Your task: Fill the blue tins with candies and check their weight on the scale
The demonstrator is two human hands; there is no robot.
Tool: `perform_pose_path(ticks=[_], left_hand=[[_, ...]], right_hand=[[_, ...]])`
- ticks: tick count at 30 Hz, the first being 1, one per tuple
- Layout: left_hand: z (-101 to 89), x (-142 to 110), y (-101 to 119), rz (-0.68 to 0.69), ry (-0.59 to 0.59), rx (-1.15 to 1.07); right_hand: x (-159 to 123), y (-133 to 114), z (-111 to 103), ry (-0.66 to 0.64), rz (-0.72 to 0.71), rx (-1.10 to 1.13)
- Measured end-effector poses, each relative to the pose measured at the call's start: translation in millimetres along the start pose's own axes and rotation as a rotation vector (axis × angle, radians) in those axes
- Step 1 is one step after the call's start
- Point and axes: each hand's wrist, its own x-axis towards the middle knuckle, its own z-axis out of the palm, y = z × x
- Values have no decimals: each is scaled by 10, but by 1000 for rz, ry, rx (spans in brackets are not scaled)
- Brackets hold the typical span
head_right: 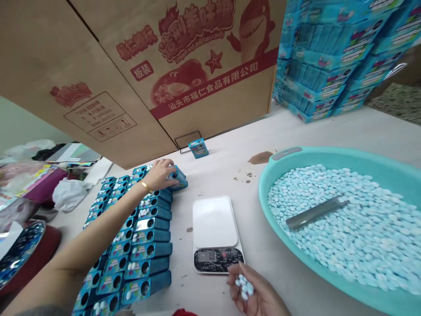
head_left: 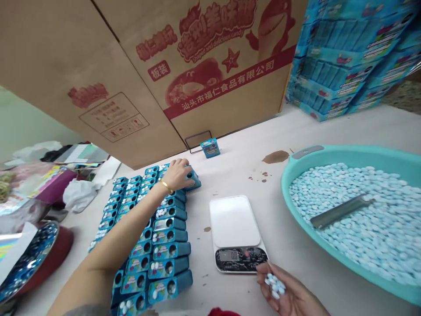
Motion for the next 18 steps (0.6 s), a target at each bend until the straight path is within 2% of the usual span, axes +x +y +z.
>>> perform_pose_path(ticks=[2,4,6,8,10,12,15,18], left_hand=[[145,-110,105,-50,-15,83],[180,-163,215,-60,16,102],[65,-220,367,-38,74,84],[-156,-306,592,-6,97,51],[-386,-406,882,39,58,9],[-536,-483,1200,114,-9,-25],[-543,-507,1612,217,-74,-37],[-431,-443,1827,251,-109,-28]], right_hand=[[-67,43,77,-34,-30,-23],[-136,80,112,-65,-60,-27],[-197,102,99,-73,-90,-24],[-245,110,59,-54,-108,-6],[-283,114,16,-42,-103,13],[-316,124,-12,-61,-87,23],[-363,155,-27,-108,-67,15],[-406,185,-39,-124,-66,7]])
